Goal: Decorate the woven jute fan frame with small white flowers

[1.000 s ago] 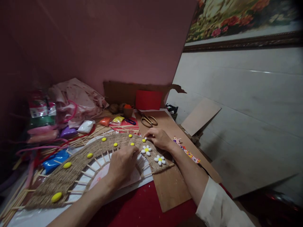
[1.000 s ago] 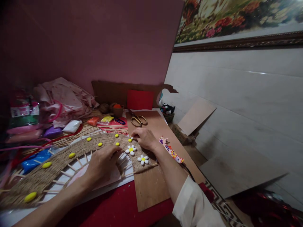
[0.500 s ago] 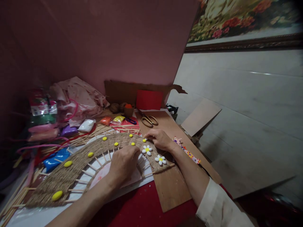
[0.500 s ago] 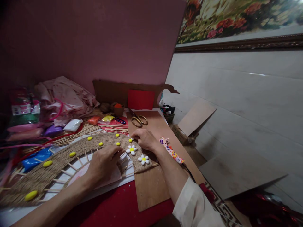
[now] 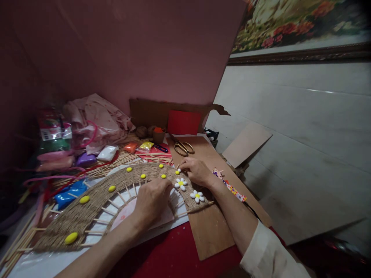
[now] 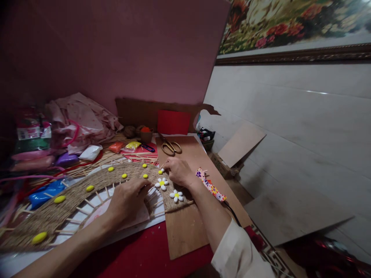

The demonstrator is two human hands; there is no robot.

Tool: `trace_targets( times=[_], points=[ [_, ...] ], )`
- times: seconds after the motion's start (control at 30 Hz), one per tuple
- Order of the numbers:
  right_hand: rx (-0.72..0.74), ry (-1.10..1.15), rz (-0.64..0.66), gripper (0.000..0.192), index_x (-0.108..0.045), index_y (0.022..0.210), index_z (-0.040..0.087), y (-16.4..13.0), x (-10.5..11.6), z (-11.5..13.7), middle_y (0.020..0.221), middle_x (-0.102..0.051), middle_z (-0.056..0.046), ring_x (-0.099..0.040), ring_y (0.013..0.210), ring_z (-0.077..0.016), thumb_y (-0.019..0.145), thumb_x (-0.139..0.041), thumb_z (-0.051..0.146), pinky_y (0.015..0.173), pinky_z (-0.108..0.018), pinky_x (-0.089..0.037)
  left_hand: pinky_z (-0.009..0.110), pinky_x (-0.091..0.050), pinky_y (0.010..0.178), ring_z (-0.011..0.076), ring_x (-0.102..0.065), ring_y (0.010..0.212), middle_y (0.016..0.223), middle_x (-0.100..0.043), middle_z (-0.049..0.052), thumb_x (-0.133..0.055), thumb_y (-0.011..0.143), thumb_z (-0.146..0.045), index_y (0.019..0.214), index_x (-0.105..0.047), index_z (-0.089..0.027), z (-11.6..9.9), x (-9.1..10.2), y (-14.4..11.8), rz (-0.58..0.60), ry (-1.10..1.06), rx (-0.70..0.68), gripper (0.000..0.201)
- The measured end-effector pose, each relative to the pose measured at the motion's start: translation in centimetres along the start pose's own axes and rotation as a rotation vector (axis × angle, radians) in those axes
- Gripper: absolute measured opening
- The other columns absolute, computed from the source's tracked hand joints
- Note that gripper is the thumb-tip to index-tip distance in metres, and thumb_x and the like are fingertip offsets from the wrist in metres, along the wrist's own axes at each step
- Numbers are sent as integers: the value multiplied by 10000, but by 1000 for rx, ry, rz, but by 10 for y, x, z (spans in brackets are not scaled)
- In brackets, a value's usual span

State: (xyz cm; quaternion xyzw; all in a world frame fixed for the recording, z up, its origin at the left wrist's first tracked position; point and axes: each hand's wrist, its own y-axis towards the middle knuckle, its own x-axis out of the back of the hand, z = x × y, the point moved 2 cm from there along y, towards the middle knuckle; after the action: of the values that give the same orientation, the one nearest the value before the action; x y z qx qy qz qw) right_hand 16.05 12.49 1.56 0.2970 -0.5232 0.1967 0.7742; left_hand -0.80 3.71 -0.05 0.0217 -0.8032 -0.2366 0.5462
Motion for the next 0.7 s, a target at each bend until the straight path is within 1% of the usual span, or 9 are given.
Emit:
trace_targets(
  times=[0.17, 0.27, 0.33, 0.47, 0.6, 0.7],
  points=[
    [-8, -81, 24, 358, -718, 968, 247, -2, 4, 1, 958, -671, -27, -590, 887, -151, 760, -513, 40, 724, -227, -406, 255, -404, 557, 156, -580, 618, 691, -665, 49, -443, 858, -174, 754, -651, -175, 0, -1, 0, -18, 24, -31, 232],
    [-17, -149, 27, 334, -710, 990, 261, -3, 7, 3, 992, -664, -36, -582, 913, -161, 796, -510, 78, 729, -240, -402, 257, -402, 549, 158, -589, 615, 692, -673, 47, -438, 856, -162, 761, -658, -176, 0, -1, 0, -8, 76, -46, 240],
    [-2, -181, 52, 330, -702, 1013, 266, -4, 8, 7, 1029, -660, -39, -577, 951, -171, 808, -508, 96, 740, -251, -400, 258, -404, 549, 159, -597, 622, 702, -679, 48, -442, 857, -161, 770, -662, -176, -1, -1, 0, 5, 97, -44, 238],
    [8, -232, 120, 334, -680, 1049, 234, -5, 8, 16, 1073, -654, -61, -563, 1006, -198, 794, -516, 93, 758, -273, -400, 276, -406, 554, 177, -613, 639, 718, -686, 60, -448, 861, -174, 761, -664, -169, -2, -1, 0, 32, 101, -34, 238],
    [-8, -282, 174, 316, -664, 1045, 197, -6, 9, 24, 1066, -650, -91, -558, 999, -213, 804, -488, 92, 750, -291, -401, 285, -404, 560, 188, -620, 655, 724, -689, 64, -449, 857, -172, 762, -668, -168, -3, 0, 1, 31, 90, -33, 238],
    [-17, -306, 201, 323, -647, 1057, 186, -7, 11, 28, 1070, -645, -94, -555, 994, -219, 792, -489, 90, 733, -296, -403, 285, -404, 558, 192, -625, 659, 725, -690, 62, -457, 850, -166, 762, -667, -167, -4, 2, 1, 47, 92, -27, 228]
  ],
)
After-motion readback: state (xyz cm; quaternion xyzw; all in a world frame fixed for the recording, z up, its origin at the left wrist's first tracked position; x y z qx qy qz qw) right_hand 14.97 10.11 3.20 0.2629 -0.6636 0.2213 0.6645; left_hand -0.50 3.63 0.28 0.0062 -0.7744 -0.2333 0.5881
